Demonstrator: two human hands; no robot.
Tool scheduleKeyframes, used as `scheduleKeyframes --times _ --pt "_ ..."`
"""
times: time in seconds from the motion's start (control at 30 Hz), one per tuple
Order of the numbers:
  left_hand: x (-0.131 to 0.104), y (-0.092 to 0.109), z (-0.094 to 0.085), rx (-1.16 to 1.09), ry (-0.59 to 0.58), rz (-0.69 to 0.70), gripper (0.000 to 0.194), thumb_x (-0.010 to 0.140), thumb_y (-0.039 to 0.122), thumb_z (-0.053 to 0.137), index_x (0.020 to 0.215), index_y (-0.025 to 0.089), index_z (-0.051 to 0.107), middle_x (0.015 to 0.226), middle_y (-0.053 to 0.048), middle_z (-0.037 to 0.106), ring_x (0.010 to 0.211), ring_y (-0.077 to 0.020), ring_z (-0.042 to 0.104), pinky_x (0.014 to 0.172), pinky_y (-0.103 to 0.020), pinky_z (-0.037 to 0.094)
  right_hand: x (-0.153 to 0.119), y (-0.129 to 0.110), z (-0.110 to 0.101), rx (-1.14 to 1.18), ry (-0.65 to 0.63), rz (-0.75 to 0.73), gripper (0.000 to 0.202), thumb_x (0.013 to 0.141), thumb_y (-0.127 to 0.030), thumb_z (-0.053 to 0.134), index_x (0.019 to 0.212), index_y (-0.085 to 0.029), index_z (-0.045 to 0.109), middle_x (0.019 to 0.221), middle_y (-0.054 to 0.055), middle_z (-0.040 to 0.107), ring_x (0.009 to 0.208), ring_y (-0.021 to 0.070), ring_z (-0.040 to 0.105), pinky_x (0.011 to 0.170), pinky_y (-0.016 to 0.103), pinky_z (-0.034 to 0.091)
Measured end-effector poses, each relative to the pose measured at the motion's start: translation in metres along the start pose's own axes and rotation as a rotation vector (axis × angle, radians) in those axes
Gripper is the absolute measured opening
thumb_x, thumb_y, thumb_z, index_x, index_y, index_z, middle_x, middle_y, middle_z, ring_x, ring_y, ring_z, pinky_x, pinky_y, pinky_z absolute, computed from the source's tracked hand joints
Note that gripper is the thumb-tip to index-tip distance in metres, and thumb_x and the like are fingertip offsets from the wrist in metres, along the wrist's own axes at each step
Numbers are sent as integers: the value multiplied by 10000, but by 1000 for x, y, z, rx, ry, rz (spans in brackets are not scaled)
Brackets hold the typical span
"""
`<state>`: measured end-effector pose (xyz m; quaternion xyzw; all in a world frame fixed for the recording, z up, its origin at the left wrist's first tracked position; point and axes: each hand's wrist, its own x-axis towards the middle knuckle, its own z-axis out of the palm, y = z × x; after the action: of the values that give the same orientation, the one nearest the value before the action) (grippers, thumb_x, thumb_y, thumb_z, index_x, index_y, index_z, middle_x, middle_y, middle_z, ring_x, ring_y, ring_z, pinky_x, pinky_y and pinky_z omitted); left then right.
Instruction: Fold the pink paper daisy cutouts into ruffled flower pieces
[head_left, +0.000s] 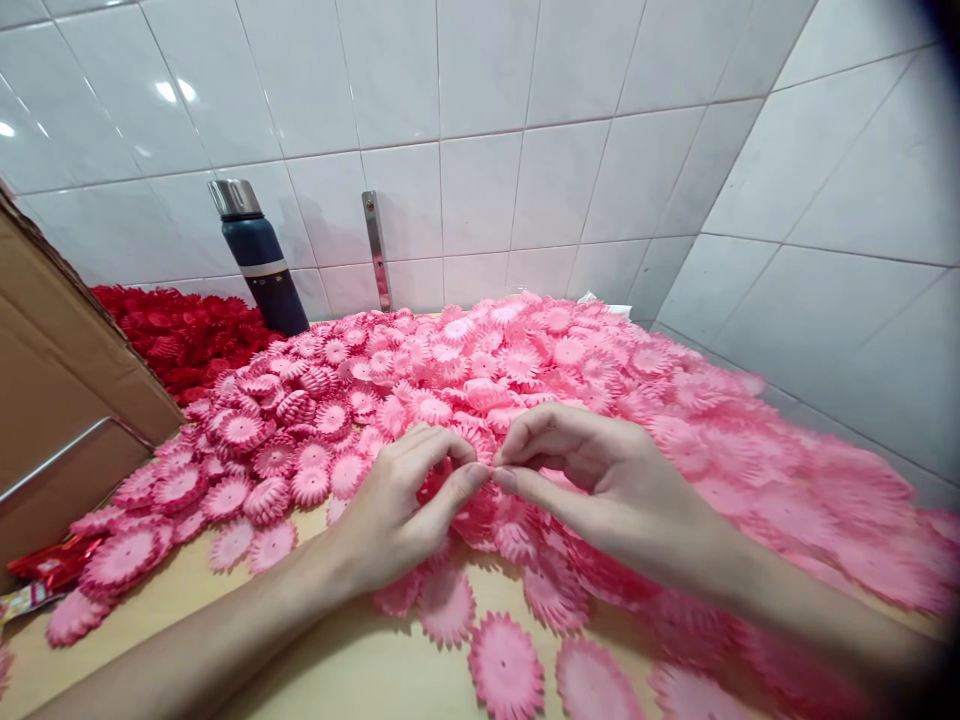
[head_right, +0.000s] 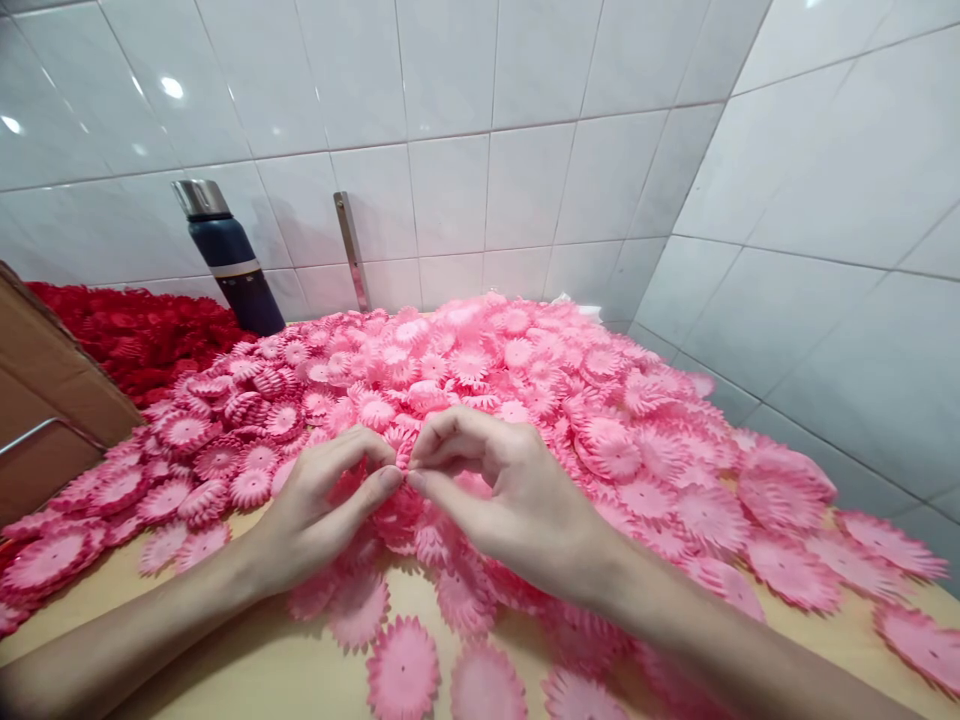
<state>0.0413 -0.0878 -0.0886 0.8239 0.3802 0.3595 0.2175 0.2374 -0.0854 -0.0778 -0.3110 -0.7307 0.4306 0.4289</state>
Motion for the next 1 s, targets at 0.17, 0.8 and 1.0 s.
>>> scheduleKeyframes --times 0.17,0.8,1.0 --pt "0 0 -1 -12 -46 -9 151 964 213 462 857 170 560 798 -13 596 743 -135 552 702 -266 428 0 -2 -1 -36 17 -7 57 839 -175 640 855 -213 600 843 13 654 805 159 652 756 308 570" --pt "4 -3 -6 72 277 -78 173 875 144 526 705 175 515 675 15 548 610 -117 497 578 -261 404 11 3 -24 -54 423 74 182 751 -307 755 753 -191 614 769 35 663 716 162 637 669 289 558" --pt "3 0 -5 54 273 -18 46 859 140 587 855 178 559 812 -11 601 717 -133 548 665 -283 458 7 1 -12 9 264 77 168 777 -294 749 811 -200 614 805 26 681 759 161 657 698 282 567"
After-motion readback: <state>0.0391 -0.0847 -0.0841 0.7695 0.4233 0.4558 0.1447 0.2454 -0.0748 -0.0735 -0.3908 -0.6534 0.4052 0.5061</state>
